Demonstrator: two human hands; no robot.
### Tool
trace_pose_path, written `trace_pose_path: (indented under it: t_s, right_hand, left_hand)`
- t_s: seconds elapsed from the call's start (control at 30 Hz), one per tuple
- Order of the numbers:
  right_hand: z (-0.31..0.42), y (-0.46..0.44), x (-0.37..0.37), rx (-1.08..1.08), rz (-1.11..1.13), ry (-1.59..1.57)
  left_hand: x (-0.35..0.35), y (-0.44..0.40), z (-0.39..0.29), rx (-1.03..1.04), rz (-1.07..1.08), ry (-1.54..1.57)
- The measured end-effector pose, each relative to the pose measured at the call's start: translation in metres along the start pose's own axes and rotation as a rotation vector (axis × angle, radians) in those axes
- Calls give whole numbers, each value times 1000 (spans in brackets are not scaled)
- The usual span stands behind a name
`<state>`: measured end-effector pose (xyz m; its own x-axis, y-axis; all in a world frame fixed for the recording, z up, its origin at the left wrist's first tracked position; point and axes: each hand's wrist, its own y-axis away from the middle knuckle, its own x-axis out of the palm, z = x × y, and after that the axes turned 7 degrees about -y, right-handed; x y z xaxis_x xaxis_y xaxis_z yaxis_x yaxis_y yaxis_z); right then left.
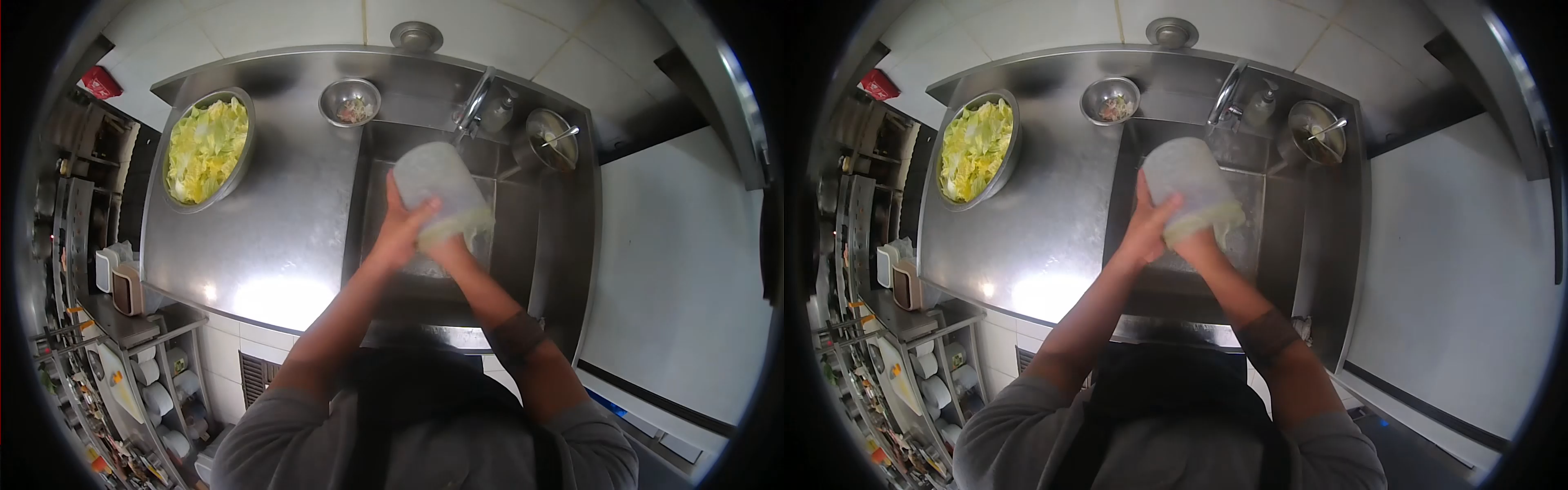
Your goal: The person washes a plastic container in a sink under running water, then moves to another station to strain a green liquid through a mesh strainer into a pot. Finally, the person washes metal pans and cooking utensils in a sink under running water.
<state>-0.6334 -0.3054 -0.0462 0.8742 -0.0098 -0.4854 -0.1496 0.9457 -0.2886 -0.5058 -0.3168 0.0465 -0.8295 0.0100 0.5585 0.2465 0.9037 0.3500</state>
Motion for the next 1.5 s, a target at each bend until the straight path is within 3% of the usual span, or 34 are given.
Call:
trace_pose_path:
  t_s: [0.03,0.1,0.13,0.2,0.23,0.27,0.3,0.33,0.37,0.4,0.47,0.5,0.57,0.67,0.8,0.87,0.9,0.97,1.0,1.03,1.1,1.17,1.2,1.27,1.3,1.37,1.4,1.47,1.5]
  right_hand:
    - [0,-4,-4,184,14,-407]
    - [1,-12,-13,550,-248,-1363]
    - [0,-15,-22,415,-69,-1672]
    - [3,-16,-34,255,125,-1963]
    - [5,-13,-38,257,117,-1263]
    - [8,-10,-39,250,103,-911]
    - [10,-7,-39,255,96,-559]
    - [18,-3,-29,282,46,-669]
    - [23,-6,-29,292,19,-726]
    - [31,-10,-29,302,-9,-783]
    - [50,-40,-43,394,406,-134]
    - [48,-38,-42,392,403,-135]
    - [46,-21,-38,878,-201,-1650]
    - [73,-13,-52,839,-338,-1856]
    - [70,2,-45,660,-386,-1664]
    - [83,-7,-55,864,-475,-979]
    - [78,-7,-64,861,-487,-979]
    - [61,-7,-97,768,-198,-1072]
    - [43,-6,-109,769,-210,-1076]
    - [17,-1,-118,612,0,-843]
    - [8,1,-119,451,197,-608]
    - [32,-17,-115,663,-69,-716]
    - [45,-25,-117,658,-70,-714]
    - [67,-37,-122,482,-52,-373]
    - [66,-37,-124,479,-48,-371]
    - [65,-32,-127,583,-87,-1245]
    - [62,-29,-128,585,-89,-1244]
    - [52,-22,-129,512,41,-474]
    - [47,-21,-122,512,36,-468]
  left_hand:
    - [-3,-1,7,3,5,-5]
    - [-18,-8,32,130,178,-242]
    - [-20,-8,38,154,239,-29]
    - [-34,-6,33,55,335,-43]
    - [-37,-5,29,-45,429,-53]
    - [-35,-4,28,-51,432,-51]
    - [-22,6,12,-102,378,144]
    - [-15,12,4,-154,316,337]
    - [-12,11,9,-162,313,337]
    - [-5,6,13,-84,116,240]
    - [8,-4,16,57,-196,116]
    - [7,-8,15,59,-194,114]
    - [3,-16,15,143,-264,144]
    - [-4,-31,21,210,-361,104]
    - [-8,-35,32,230,-514,52]
    - [-6,-25,37,226,-563,-93]
    - [-10,-16,35,224,-553,-96]
    - [-36,1,19,100,-264,-119]
    - [-51,5,10,133,-129,-157]
    - [-69,1,4,117,25,-115]
    - [-73,10,-15,-124,188,-37]
    - [-77,3,-6,-194,180,-20]
    - [-77,0,-2,-270,169,4]
    - [-66,6,-6,-300,160,53]
    - [-62,8,-8,-333,148,98]
    - [-62,12,-5,-361,119,131]
    - [-62,14,-4,-389,96,161]
    - [-58,16,-2,-394,129,149]
    - [-54,17,-1,-392,163,136]
